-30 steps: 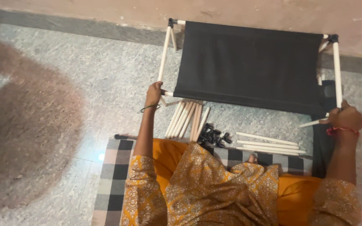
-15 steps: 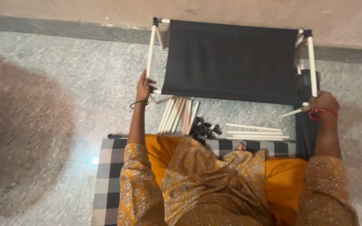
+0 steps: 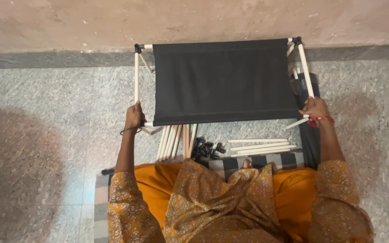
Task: The person assembles a small folding chair by connecting white plastic poles with black corner joints and attaching a black fabric seat. They build the frame, attach the fabric, and add support legs.
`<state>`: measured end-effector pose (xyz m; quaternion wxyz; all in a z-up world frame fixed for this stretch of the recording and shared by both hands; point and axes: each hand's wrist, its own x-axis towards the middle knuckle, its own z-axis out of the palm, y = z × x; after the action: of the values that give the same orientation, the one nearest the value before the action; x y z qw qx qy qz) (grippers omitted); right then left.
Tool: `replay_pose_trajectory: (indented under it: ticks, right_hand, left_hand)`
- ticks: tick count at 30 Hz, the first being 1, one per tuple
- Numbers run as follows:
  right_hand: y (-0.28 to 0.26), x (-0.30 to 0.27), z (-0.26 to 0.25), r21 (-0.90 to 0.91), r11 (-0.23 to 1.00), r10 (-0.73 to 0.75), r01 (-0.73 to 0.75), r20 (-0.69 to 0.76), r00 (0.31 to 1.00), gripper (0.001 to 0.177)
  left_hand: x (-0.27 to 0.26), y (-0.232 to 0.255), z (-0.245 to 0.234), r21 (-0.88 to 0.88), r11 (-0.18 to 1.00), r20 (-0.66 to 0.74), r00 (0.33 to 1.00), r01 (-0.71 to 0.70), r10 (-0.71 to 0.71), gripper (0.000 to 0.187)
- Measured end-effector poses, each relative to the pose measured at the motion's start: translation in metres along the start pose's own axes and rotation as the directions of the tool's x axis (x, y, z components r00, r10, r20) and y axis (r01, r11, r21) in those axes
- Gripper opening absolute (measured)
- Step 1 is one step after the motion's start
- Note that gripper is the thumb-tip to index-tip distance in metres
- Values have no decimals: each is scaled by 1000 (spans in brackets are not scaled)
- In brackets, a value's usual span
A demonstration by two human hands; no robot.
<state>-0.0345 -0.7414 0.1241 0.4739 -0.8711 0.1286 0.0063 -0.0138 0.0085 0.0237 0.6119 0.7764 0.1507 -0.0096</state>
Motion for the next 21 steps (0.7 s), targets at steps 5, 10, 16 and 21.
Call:
replay_pose_trajectory:
  ticks: [5, 10, 16, 21]
  right_hand:
    - [8, 3, -1, -157, 973, -162, 170, 63, 985, 31]
    - [4, 8, 4, 186, 982, -7, -1, 45, 999, 42]
    - [15, -2, -12, 410, 897, 66, -165, 246, 967, 102]
    - [24, -12, -29, 437, 867, 186, -239, 162, 969, 111]
  left_hand:
    - [2, 2, 11, 196, 980, -43, 998, -38, 47, 63]
    - [4, 18, 5, 195, 980, -81, 995, -44, 61, 60]
    - [-2, 10, -4, -181, 979, 111, 991, 96, -76, 76]
    - [-11, 13, -45, -507, 858, 38, 996, 87, -78, 103]
